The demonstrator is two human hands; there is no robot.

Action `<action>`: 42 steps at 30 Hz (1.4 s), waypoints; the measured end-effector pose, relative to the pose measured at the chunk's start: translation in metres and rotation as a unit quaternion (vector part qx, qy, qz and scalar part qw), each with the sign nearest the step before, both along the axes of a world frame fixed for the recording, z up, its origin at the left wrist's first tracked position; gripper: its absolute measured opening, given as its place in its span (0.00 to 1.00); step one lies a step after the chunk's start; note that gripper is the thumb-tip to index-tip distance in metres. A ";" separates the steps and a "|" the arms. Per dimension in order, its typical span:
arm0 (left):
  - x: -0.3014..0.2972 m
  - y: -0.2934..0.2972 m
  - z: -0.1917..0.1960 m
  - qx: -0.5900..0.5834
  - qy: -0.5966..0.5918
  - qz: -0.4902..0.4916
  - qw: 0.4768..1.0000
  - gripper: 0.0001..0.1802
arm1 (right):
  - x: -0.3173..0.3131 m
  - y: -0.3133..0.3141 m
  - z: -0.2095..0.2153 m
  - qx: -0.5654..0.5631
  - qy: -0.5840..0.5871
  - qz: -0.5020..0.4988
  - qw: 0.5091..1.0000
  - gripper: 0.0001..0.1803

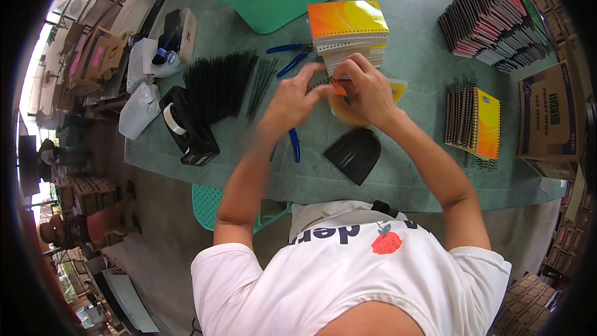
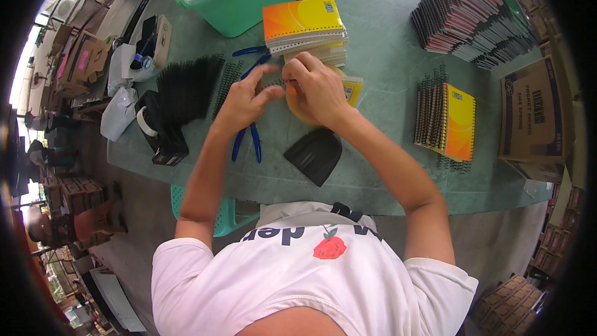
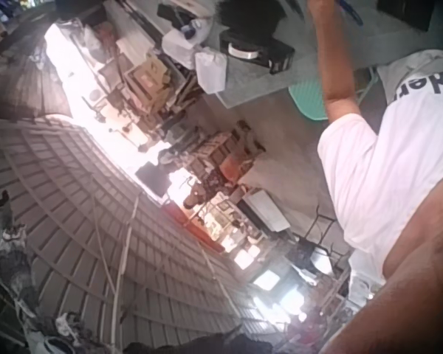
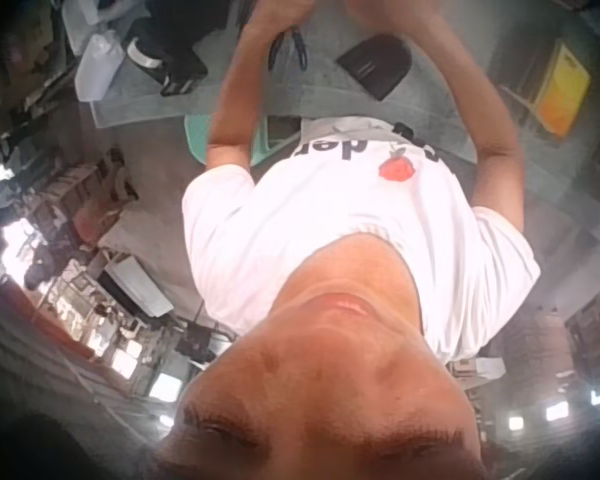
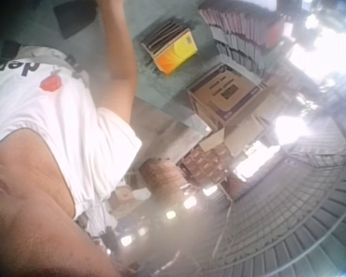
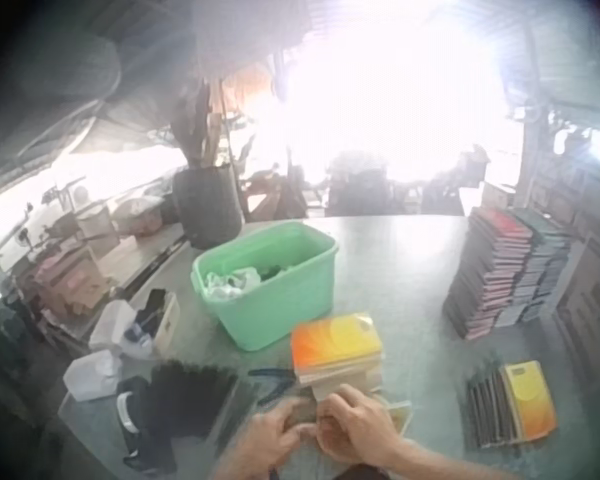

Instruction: The person inserts a plastic spiral spine into a notebook by hand, trims the excess with pliers, and places the finished notebook onto a stack.

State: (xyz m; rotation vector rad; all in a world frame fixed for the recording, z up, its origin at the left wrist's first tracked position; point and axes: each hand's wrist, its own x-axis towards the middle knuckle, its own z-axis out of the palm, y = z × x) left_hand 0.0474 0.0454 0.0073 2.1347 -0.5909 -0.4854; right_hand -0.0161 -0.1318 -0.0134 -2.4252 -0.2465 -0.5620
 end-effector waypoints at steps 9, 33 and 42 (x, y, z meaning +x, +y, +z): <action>0.000 0.000 -0.006 -0.056 -0.233 -0.041 0.970 0.11 | 0.000 0.002 0.007 0.069 -0.020 0.050 0.996 0.12; -0.048 -0.017 -0.003 -0.086 -0.362 0.001 0.928 0.23 | -0.053 -0.055 -0.011 0.294 0.172 -0.013 0.940 0.13; -0.071 -0.016 -0.030 -0.079 -0.272 -0.129 0.950 0.15 | -0.046 -0.033 0.003 -0.057 -0.014 -0.062 0.996 0.10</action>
